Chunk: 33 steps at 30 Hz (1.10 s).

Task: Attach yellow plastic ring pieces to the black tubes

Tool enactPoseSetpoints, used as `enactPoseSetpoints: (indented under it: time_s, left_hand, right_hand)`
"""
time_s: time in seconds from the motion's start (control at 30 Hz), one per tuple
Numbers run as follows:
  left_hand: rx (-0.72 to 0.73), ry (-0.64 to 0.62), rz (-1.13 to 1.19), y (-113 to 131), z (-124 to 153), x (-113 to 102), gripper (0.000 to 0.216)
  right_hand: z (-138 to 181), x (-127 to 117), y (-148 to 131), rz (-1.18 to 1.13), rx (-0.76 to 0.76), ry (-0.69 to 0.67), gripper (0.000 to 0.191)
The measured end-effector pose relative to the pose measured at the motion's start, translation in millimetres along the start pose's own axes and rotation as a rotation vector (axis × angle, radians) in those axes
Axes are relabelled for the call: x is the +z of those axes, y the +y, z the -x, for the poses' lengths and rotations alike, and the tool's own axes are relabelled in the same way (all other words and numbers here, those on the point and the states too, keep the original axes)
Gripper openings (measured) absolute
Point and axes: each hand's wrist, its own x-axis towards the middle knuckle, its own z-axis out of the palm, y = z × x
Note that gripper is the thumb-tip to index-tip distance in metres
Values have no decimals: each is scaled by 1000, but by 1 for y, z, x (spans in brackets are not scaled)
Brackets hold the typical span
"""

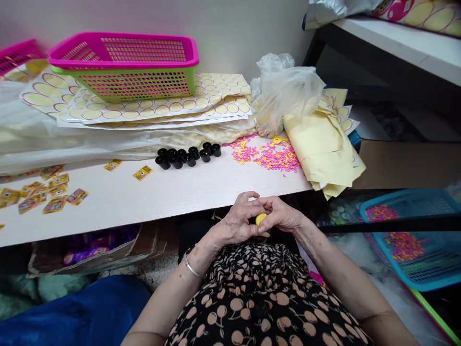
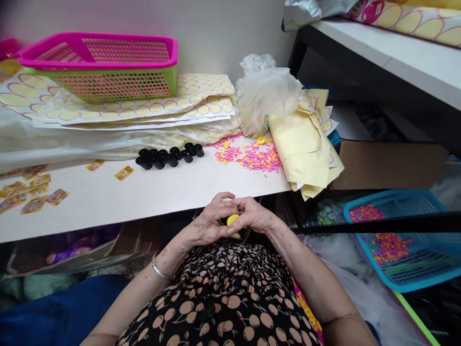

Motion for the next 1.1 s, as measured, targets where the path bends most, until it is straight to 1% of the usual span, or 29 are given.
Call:
enactPoseSetpoints:
  time_s: [0.1, 0.2, 0.27, 0.33, 0.4, 0.5, 0.6, 0.67, 0.73, 0.8, 0.87, 0.93, 1.0, 1.03, 1.07, 1.1]
  left_hand:
    - [31, -21, -8, 0, 0, 1, 28]
    - [19, -51, -2, 0, 2, 2, 27]
    - [0, -64, -11, -1, 5, 4, 28]
    - [2, -60, -44, -3, 9, 7, 34]
    - [23, -47, -69, -8, 12, 10, 36]
    - [19, -15, -51, -13, 16, 10, 36]
    - [24, 21, 35, -13, 18, 3, 35]
    - [28, 41, 86, -12, 20, -1, 35]
    - [25, 61, 126, -11, 21, -3, 33]
    - [14, 86, 156, -11, 22, -3, 31]
    - [3, 98, 172, -11, 22, 0, 31]
    - [7, 79, 171, -11, 23, 2, 34]
    - [11, 47, 163, -15, 26, -1, 43]
    - [2, 53, 163, -19, 29, -6, 48]
    - [-19, 94, 163, -24, 31, -12, 52]
    - [-56, 176, 158, -31, 33, -21, 52]
  right_hand:
    - [3, 7, 8, -41, -47, 62, 37]
    - [6, 12, 16, -84, -135, 111, 33]
    - [9, 13, 20, -107, -167, 84, 36]
    - [10, 13, 24, -104, -129, 4, 45]
    - [8, 13, 28, -84, -94, -50, 46]
    - [2, 17, 33, -96, -161, -13, 37]
    - [-2, 23, 36, -127, -226, 49, 38]
    - [-4, 24, 36, -130, -222, 50, 41]
    - [-5, 25, 36, -122, -188, 34, 45]
    - [-4, 25, 35, -111, -153, 26, 48]
    - [-4, 25, 34, -94, -140, 33, 48]
    - [-4, 22, 33, -45, -146, 45, 45]
    - [-5, 16, 33, 87, -144, 45, 44]
    - [-6, 12, 33, 207, -135, 51, 44]
    - [-7, 7, 33, 373, -124, 70, 44]
    - [-10, 2, 34, 582, -110, 108, 43]
